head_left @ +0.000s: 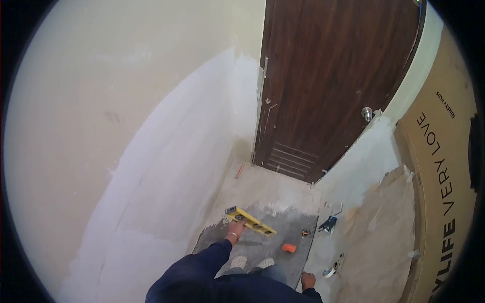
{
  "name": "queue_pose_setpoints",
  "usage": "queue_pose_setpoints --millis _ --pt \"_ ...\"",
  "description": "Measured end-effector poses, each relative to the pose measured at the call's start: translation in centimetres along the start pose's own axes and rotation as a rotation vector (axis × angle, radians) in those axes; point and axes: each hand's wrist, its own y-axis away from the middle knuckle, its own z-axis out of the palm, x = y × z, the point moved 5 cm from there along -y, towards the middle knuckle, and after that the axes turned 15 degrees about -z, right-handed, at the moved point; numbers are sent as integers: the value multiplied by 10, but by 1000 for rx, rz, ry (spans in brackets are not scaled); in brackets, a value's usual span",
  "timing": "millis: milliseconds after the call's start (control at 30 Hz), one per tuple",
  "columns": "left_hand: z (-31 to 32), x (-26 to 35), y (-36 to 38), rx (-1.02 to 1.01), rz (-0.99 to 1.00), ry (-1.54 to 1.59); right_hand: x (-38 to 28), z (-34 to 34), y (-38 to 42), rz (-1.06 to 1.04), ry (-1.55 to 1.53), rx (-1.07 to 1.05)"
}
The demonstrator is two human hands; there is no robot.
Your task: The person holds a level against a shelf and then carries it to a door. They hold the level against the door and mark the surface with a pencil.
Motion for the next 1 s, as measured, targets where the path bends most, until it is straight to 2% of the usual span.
queue_pose_setpoints --millis 33,100,133,167,267,333,400,467,533,567,633,667,700,733,800,833,1000 --pt "19 18 -3 -59 -36 100 -4 -5 -12 -8 -2 7" --pt "55 51 -11 -194 -49 240 13 33 -56 -553 481 -246" --pt "72 62 -17 -263 -33 282 34 48 -79 -548 484 -255" --pt "90 90 8 -299 -40 307 59 59 -107 -404 158 -183" --pt "136 132 11 -429 -15 388 26 -6 -149 202 -445 -178" --pt "158 156 14 -462 -8 405 -12 -40 -178 279 -654 -101" --pt "180 183 18 -487 15 407 -49 -68 -216 182 -890 52" --pt "197 206 21 -541 32 412 -89 -94 -253 142 -945 18" --pt "209 220 26 -582 45 461 -100 -93 -307 68 -1098 -81" --pt "214 230 22 -581 39 467 -125 -97 -316 53 -1068 -134" --pt "226 238 10 -592 31 500 -190 -138 -321 26 -1180 -71" --pt "231 244 0 -604 23 522 -211 -145 -327 6 -1151 -128" --pt "232 250 -6 -591 39 527 -233 -153 -333 -72 -1192 -94" --pt "235 240 1 -578 65 545 -241 -162 -336 -165 -1231 -70" --pt "239 233 7 -491 123 615 -258 -171 -357 -277 -1155 -173" --pt "239 228 13 -536 181 649 -265 -177 -364 -328 -1149 -181" --pt "245 222 20 -480 296 673 -282 -176 -392 -491 -1147 -296"
